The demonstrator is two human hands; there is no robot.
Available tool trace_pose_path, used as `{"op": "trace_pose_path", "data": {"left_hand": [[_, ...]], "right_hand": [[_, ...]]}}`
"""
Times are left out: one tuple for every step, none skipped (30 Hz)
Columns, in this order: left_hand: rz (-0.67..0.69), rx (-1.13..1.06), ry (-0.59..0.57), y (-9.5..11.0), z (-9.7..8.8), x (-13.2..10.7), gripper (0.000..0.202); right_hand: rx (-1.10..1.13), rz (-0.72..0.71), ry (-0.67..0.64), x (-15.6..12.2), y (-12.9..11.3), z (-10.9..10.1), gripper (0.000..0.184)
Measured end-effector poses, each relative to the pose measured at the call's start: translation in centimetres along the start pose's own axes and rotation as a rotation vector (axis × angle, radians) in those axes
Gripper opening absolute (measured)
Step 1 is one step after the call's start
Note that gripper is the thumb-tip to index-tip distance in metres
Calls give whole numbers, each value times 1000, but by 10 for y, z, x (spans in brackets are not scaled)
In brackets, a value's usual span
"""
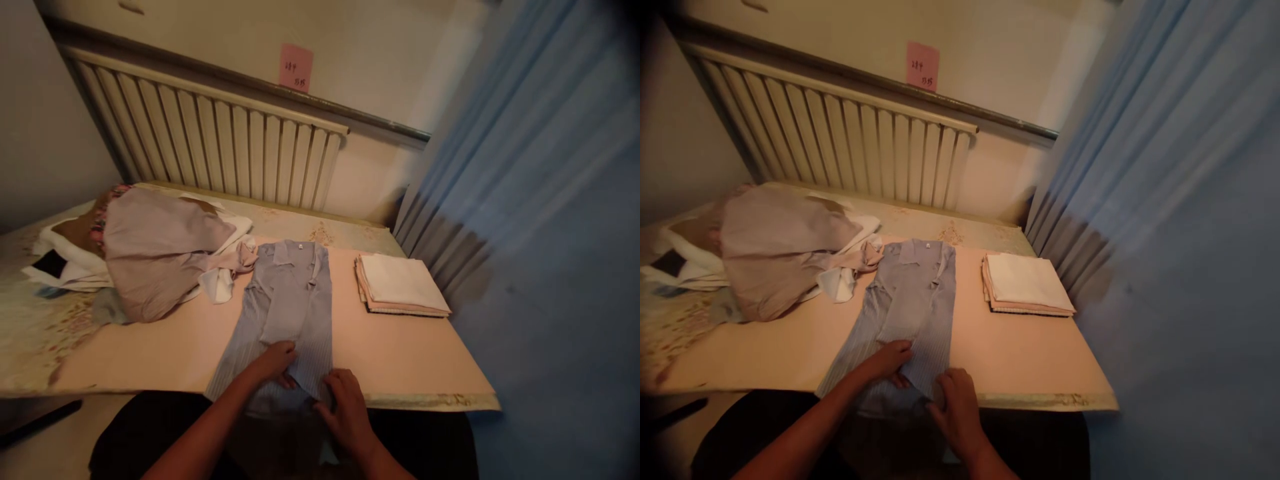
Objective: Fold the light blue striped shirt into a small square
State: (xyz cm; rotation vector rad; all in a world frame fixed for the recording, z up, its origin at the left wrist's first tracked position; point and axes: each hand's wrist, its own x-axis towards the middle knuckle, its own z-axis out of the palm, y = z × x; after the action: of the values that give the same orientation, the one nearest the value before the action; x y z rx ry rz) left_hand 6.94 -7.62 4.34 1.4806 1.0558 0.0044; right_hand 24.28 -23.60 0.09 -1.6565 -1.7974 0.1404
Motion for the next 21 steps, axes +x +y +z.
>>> {"op": "trace_pose_path", "data": {"left_hand": [[-8, -5, 12, 1, 1, -1, 9], [-17, -8, 24, 2, 3, -1, 8], [-26, -11, 35, 3, 4, -2, 8], [-36, -11, 43, 4, 5, -3, 8], [-45, -11, 51, 5, 5, -4, 8], [-52, -10, 57, 7, 6, -5, 7], [-57, -8, 61, 8, 6, -6, 8], [-62, -3, 65, 9, 6, -6, 8], [-64, 4, 69, 10, 7, -7, 9], [-66, 14, 74, 11, 7, -7, 9], [-68, 25, 80, 12, 8, -8, 10], [-70, 39, 88, 12, 8, -8, 10], [-71, 53, 98, 12, 9, -7, 11], [-72, 68, 109, 11, 10, -7, 11], [-73, 85, 119, 11, 11, -6, 11], [-74, 102, 129, 10, 12, -5, 11], [-75, 119, 135, 9, 13, -5, 12], [-77, 137, 138, 8, 14, -4, 13], [-79, 157, 141, 6, 15, -3, 13], [-81, 178, 142, 4, 16, -3, 14], [-83, 201, 143, 3, 17, -2, 14]], "right_hand": [[-42, -10, -4, -1, -1, 2, 38], [-79, -18, -1, -3, -2, 3, 38], [-112, -26, 3, -4, -3, 5, 39], [-140, -36, 3, -5, -3, 6, 40], [-164, -48, 2, -6, -3, 8, 41], [-184, -62, 1, -7, -3, 9, 42], [-197, -77, 2, -8, -2, 11, 43], [-205, -89, 7, -9, -1, 12, 43], [-210, -94, 15, -9, -1, 13, 43], [-210, -95, 30, -9, 0, 14, 41], [-207, -95, 51, -9, 1, 15, 39], [-201, -97, 74, -9, 2, 15, 36], [-189, -99, 97, -9, 3, 15, 34], [-174, -100, 120, -9, 3, 15, 33], [-155, -97, 140, -9, 3, 14, 33], [-136, -91, 152, -9, 3, 13, 33], [-121, -80, 160, -10, 3, 11, 34], [-111, -70, 167, -12, 3, 10, 35], [-108, -62, 174, -13, 3, 9, 36], [-112, -59, 178, -15, 3, 8, 36], [-122, -58, 179, -17, 4, 7, 35]]}}
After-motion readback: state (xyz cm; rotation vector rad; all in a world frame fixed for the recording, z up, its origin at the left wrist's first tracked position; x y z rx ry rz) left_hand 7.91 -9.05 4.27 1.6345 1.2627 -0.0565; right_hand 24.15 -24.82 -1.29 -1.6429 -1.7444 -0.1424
